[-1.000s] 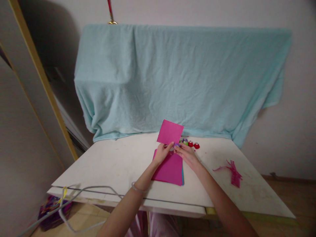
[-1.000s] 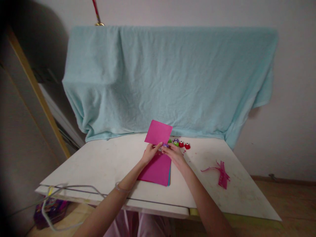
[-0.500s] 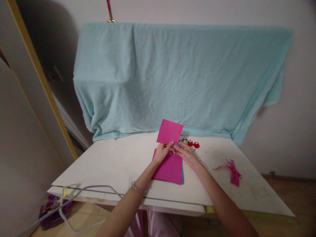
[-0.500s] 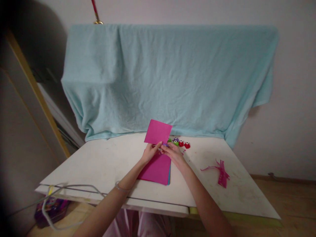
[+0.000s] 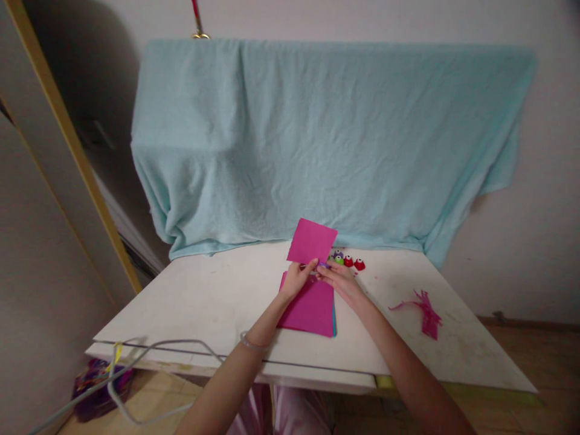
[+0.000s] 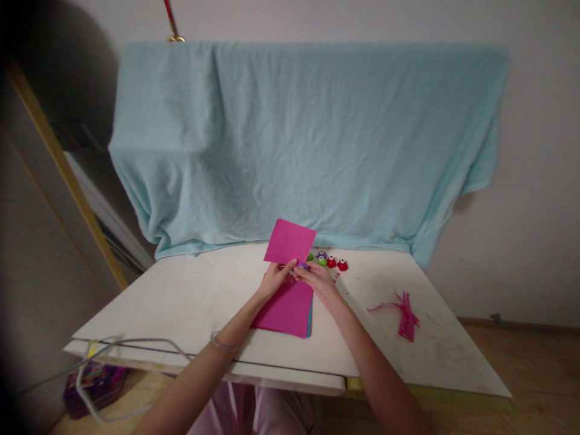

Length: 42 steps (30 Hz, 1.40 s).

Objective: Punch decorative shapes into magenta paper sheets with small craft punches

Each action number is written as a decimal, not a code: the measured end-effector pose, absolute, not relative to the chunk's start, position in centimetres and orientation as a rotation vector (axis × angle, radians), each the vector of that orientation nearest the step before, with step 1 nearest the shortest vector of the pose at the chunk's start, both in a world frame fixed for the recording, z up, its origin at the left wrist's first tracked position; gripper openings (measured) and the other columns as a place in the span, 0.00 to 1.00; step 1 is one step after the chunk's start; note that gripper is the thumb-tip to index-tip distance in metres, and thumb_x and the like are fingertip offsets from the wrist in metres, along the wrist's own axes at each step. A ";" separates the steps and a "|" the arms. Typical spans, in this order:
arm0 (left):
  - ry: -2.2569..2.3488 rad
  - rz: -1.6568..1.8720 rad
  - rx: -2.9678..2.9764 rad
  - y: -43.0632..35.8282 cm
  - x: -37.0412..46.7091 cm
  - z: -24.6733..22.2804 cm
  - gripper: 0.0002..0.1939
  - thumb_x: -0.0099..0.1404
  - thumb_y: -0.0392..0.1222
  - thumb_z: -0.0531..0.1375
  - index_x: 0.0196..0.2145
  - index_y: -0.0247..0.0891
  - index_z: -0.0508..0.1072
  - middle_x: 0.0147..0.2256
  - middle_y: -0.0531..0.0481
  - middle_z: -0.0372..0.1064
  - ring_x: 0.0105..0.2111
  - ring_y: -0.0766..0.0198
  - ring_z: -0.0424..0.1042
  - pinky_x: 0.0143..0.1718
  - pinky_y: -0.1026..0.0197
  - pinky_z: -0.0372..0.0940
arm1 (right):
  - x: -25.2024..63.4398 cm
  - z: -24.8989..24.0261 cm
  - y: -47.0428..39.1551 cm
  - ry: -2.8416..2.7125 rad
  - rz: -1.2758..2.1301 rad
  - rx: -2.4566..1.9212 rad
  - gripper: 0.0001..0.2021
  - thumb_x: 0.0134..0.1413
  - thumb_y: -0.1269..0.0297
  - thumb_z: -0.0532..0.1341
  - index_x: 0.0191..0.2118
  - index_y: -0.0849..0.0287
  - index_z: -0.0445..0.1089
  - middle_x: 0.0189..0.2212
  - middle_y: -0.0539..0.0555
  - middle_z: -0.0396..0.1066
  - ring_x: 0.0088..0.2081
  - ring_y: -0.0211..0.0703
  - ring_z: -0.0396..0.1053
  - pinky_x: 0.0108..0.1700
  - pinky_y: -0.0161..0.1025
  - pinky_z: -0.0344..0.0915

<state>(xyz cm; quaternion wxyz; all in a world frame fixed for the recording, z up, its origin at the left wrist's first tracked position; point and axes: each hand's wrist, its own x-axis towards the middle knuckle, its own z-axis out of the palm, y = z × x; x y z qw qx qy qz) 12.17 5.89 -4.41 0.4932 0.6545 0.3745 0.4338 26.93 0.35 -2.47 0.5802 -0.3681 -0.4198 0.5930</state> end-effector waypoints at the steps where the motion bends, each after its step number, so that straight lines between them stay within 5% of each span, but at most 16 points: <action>1: 0.900 1.050 1.601 5.9 12.2 -4.4 0.25 0.61 0.61 0.56 0.27 0.32 0.73 0.21 0.49 0.69 0.21 0.66 0.65 0.23 0.66 0.57 | 26.9 -2.4 0.3 -0.984 1.382 -0.868 0.18 0.41 0.63 0.72 0.41 0.62 0.75 0.40 0.57 0.76 0.33 0.39 0.73 0.41 0.38 0.69; 10: 0.860 1.062 1.635 5.7 12.1 -4.4 0.26 0.61 0.62 0.56 0.23 0.34 0.67 0.18 0.54 0.61 0.19 0.69 0.59 0.21 0.66 0.52 | 26.7 -1.9 -0.2 -1.027 1.377 -0.922 0.19 0.45 0.59 0.70 0.43 0.61 0.72 0.31 0.54 0.77 0.33 0.44 0.76 0.40 0.41 0.72; 42: 0.899 1.000 1.551 4.4 12.3 -3.2 0.25 0.61 0.63 0.54 0.20 0.38 0.66 0.16 0.54 0.57 0.19 0.66 0.57 0.20 0.64 0.50 | 26.2 -1.5 -0.3 -1.083 1.321 -0.957 0.20 0.43 0.55 0.70 0.41 0.59 0.72 0.29 0.54 0.77 0.28 0.46 0.76 0.33 0.41 0.74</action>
